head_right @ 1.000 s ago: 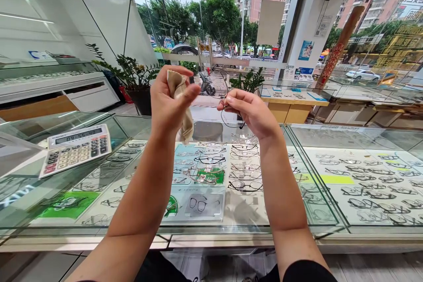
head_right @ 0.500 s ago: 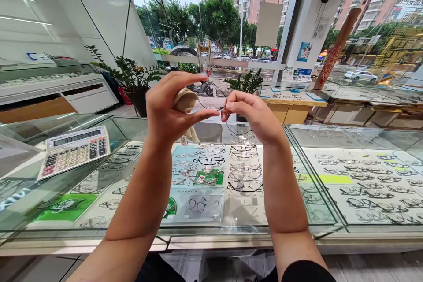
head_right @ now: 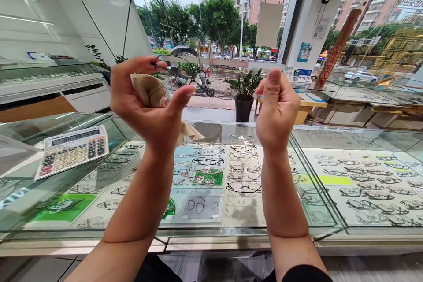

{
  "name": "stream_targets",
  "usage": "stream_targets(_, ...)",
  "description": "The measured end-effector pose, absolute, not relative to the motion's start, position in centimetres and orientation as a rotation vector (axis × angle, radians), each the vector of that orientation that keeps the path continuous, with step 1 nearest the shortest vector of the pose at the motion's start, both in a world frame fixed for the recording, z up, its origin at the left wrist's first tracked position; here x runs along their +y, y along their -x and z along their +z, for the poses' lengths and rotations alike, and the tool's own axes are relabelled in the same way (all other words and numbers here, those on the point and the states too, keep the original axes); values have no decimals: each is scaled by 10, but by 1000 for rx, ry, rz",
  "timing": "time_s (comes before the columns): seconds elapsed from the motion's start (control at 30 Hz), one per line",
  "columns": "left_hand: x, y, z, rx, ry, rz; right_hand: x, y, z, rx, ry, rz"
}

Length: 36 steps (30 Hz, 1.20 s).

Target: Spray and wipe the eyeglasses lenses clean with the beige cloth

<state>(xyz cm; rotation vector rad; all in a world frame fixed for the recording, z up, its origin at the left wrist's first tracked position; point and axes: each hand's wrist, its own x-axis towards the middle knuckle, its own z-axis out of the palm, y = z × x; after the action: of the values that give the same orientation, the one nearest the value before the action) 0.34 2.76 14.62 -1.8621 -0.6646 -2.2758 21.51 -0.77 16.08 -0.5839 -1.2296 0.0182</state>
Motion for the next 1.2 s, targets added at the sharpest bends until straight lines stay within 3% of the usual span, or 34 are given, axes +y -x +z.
stream_targets(0.1,30,-6,148,-650,1586,-2282,-14,-212,162,-1268,556,-123)
stream_targets(0.4,27,-9,150,-616,1605,-2288,-34,-205,162,-1492,694,-304)
stream_targets(1.2,20,-3,155,-722,1774,-2194,-20,-215,155,-1461,850,-226)
